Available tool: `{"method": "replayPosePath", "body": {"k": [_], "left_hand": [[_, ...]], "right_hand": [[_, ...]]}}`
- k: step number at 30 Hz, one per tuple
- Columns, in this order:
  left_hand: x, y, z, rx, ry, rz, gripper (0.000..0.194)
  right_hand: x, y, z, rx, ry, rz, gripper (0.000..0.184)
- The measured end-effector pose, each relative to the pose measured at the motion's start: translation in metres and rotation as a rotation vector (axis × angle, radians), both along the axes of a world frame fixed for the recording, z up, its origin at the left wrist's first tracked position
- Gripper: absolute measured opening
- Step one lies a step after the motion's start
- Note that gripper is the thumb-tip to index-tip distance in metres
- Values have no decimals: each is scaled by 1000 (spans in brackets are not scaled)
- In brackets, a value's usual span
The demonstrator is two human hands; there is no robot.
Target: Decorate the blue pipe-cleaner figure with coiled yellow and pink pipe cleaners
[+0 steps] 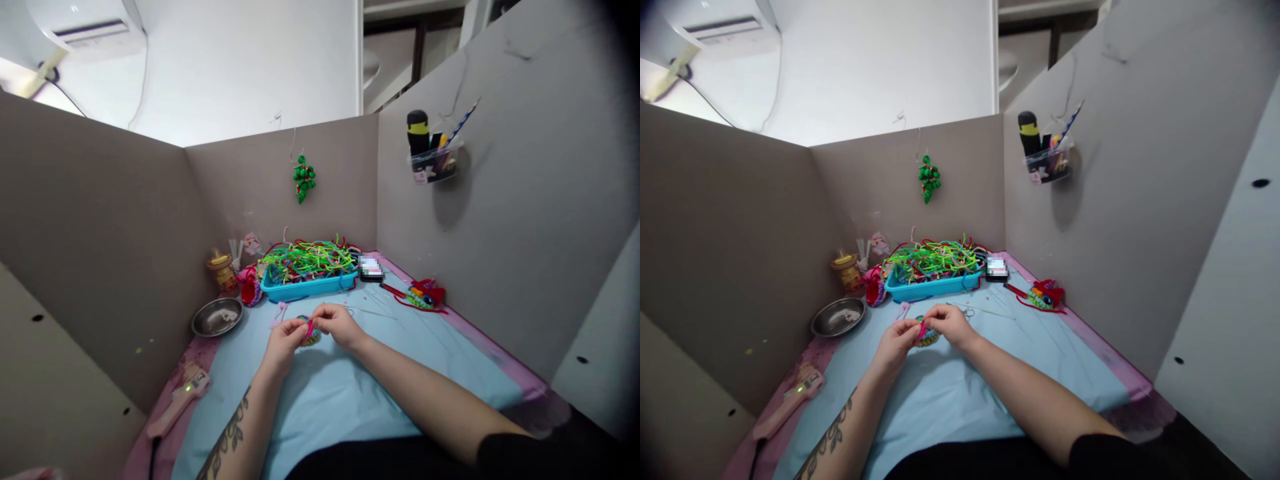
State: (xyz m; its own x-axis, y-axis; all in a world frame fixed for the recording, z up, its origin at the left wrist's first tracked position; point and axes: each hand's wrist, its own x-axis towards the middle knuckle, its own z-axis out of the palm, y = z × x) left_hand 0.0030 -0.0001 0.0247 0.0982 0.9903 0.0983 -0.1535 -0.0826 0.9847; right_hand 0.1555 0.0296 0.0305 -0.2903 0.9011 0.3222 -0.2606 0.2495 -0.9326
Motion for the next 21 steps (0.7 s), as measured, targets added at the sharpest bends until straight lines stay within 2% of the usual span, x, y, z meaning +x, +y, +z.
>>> {"method": "replayPosePath", "body": {"k": [7,13,17,21], "left_hand": [[0,0,0,2,5,14,25],[-1,1,4,63,24,142,27],[-1,-1,6,118,102,196,27],[2,-3,5,165,169,195,23]], "right_hand": [[-1,2,-3,-19,22,36,19],[2,8,-4,-101,25,61,37],[3,5,-2,-25,-128,18,30],[0,2,-2,69,-249,-75,19]]}}
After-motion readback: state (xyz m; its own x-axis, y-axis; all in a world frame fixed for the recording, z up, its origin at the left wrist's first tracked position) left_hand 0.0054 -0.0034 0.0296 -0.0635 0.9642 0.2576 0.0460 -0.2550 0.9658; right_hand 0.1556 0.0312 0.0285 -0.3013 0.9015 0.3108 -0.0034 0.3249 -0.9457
